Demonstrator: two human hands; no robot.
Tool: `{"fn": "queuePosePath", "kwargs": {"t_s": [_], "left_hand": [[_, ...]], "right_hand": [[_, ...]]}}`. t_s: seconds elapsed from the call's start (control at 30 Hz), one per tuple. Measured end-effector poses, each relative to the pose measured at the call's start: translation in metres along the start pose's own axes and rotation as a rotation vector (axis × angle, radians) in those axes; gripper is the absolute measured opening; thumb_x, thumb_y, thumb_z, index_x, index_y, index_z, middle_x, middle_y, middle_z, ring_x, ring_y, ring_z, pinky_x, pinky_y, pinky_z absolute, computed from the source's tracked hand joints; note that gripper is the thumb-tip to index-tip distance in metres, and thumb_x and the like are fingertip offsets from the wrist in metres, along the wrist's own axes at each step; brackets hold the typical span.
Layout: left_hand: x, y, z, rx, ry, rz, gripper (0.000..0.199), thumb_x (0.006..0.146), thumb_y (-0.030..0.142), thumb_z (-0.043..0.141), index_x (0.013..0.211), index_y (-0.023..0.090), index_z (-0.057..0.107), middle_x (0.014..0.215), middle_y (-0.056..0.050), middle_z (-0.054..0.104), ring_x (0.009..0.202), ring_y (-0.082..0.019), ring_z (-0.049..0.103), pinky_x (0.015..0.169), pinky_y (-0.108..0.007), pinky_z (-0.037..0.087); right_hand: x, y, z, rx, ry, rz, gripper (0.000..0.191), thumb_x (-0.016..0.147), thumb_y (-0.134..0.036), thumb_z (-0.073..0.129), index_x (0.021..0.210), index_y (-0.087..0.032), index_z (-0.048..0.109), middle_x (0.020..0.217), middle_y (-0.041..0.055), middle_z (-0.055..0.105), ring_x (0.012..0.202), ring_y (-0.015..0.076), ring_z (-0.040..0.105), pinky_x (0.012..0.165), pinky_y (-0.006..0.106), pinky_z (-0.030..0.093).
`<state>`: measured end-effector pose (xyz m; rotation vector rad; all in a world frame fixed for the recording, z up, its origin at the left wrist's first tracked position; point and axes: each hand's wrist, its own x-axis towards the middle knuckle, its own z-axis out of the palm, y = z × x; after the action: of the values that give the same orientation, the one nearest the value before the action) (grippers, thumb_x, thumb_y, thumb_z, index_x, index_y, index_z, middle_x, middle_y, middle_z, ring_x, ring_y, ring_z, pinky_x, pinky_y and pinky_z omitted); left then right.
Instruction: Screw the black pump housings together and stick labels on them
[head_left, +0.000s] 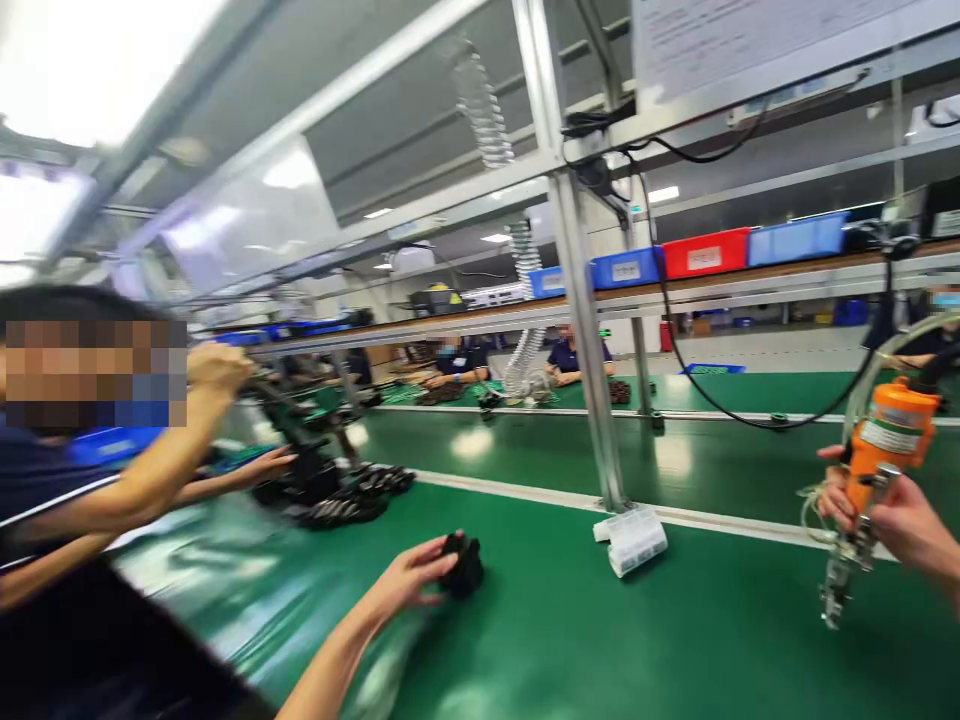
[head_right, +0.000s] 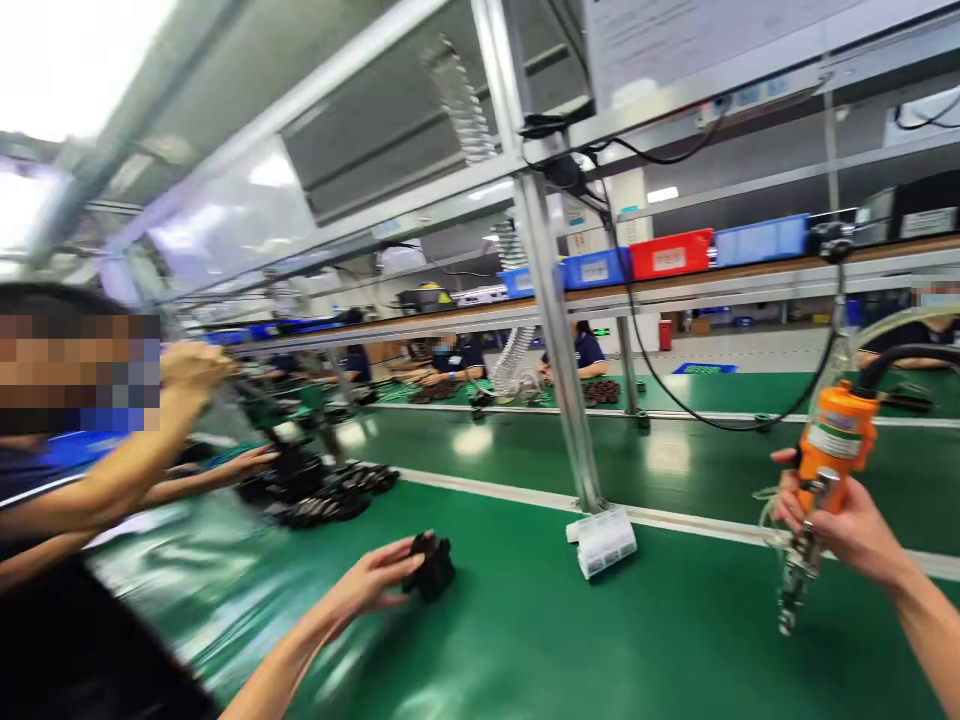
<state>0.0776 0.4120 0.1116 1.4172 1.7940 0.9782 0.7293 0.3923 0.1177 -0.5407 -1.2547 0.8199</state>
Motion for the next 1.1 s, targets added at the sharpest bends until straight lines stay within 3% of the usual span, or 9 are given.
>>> {"fn": "queuePosePath", "kwargs": {"t_s": [0.07,0.13,0.2,0.3,0.4,0.53,0.7,0.97,1.1], "left_hand": [[-0.010,-0.007,0.049,-0.036,-0.232,0.074,0.066,0.074,0.050,0.082,0.135,0.026,0.073,0.110,-0.004,0.081,0.092,-0.032,0.073,0.063,-0.034,0.056],[-0.026,-0.003,0.113,-0.038,-0.451,0.158,0.066,0.075,0.059,0.083,0.135,0.036,0.073,0.114,-0.004,0.081,0.095,-0.032,0.074,0.076,-0.040,0.061],[-0.043,0.018,0.185,-0.089,-0.539,0.248,0.063,0.073,0.062,0.085,0.130,0.037,0.077,0.131,-0.005,0.076,0.115,-0.034,0.071,0.099,-0.042,0.059],[-0.059,0.066,0.282,-0.204,-0.718,0.314,0.071,0.075,0.063,0.084,0.136,0.029,0.073,0.135,-0.009,0.073,0.120,-0.034,0.068,0.107,-0.041,0.055],[-0.059,0.101,0.341,-0.311,-0.739,0.382,0.067,0.080,0.063,0.080,0.133,0.023,0.071,0.128,-0.010,0.074,0.119,-0.033,0.067,0.105,-0.039,0.054],[-0.053,0.109,0.362,-0.354,-0.740,0.430,0.058,0.084,0.062,0.079,0.126,0.023,0.071,0.126,-0.008,0.074,0.122,-0.033,0.065,0.108,-0.038,0.052],[-0.056,0.105,0.358,-0.386,-0.734,0.355,0.062,0.084,0.063,0.079,0.130,0.023,0.069,0.137,-0.008,0.071,0.129,-0.033,0.063,0.109,-0.038,0.053],[-0.054,0.103,0.361,-0.394,-0.715,0.328,0.065,0.082,0.060,0.082,0.133,0.022,0.068,0.144,-0.010,0.067,0.134,-0.033,0.059,0.113,-0.039,0.051],[-0.055,0.104,0.359,-0.387,-0.730,0.356,0.061,0.085,0.059,0.080,0.132,0.023,0.067,0.137,-0.009,0.070,0.128,-0.031,0.063,0.106,-0.035,0.054]], "right_hand": [[0.000,0.002,0.008,0.104,-0.074,0.110,0.071,0.066,-0.061,0.108,0.118,-0.026,0.074,0.070,0.0065,0.054,0.052,0.0199,0.052,0.048,0.034,0.044],[0.007,-0.004,0.030,0.078,-0.033,0.097,0.071,0.076,-0.053,0.104,0.128,-0.025,0.066,0.081,0.0069,0.058,0.061,0.0196,0.054,0.056,0.034,0.044],[0.016,-0.015,0.058,0.012,0.007,0.078,0.077,0.074,-0.044,0.104,0.134,-0.024,0.060,0.084,0.0042,0.059,0.064,0.0180,0.053,0.057,0.031,0.043],[0.027,-0.029,0.097,-0.045,0.053,-0.013,0.080,0.068,-0.041,0.101,0.131,-0.023,0.055,0.079,-0.0014,0.055,0.066,0.0177,0.053,0.060,0.028,0.048],[0.028,-0.036,0.115,-0.056,0.122,-0.113,0.067,0.071,-0.037,0.096,0.121,-0.023,0.054,0.068,-0.0074,0.046,0.056,0.0130,0.041,0.053,0.022,0.043],[0.024,-0.038,0.115,-0.032,0.150,-0.149,0.054,0.073,-0.031,0.096,0.101,-0.023,0.050,0.065,-0.0082,0.043,0.054,0.0108,0.036,0.049,0.019,0.037],[0.028,-0.035,0.116,0.028,0.153,-0.205,0.064,0.074,-0.025,0.092,0.122,-0.021,0.051,0.063,-0.0093,0.046,0.052,0.0104,0.037,0.049,0.018,0.038],[0.033,-0.013,0.109,0.033,0.130,-0.173,0.054,0.076,-0.022,0.098,0.100,-0.021,0.049,0.072,-0.0072,0.046,0.058,0.0088,0.037,0.052,0.017,0.037],[0.031,-0.016,0.110,0.017,0.180,-0.190,0.057,0.076,-0.023,0.097,0.111,-0.021,0.052,0.072,-0.0073,0.047,0.058,0.0094,0.039,0.053,0.017,0.041]]}}
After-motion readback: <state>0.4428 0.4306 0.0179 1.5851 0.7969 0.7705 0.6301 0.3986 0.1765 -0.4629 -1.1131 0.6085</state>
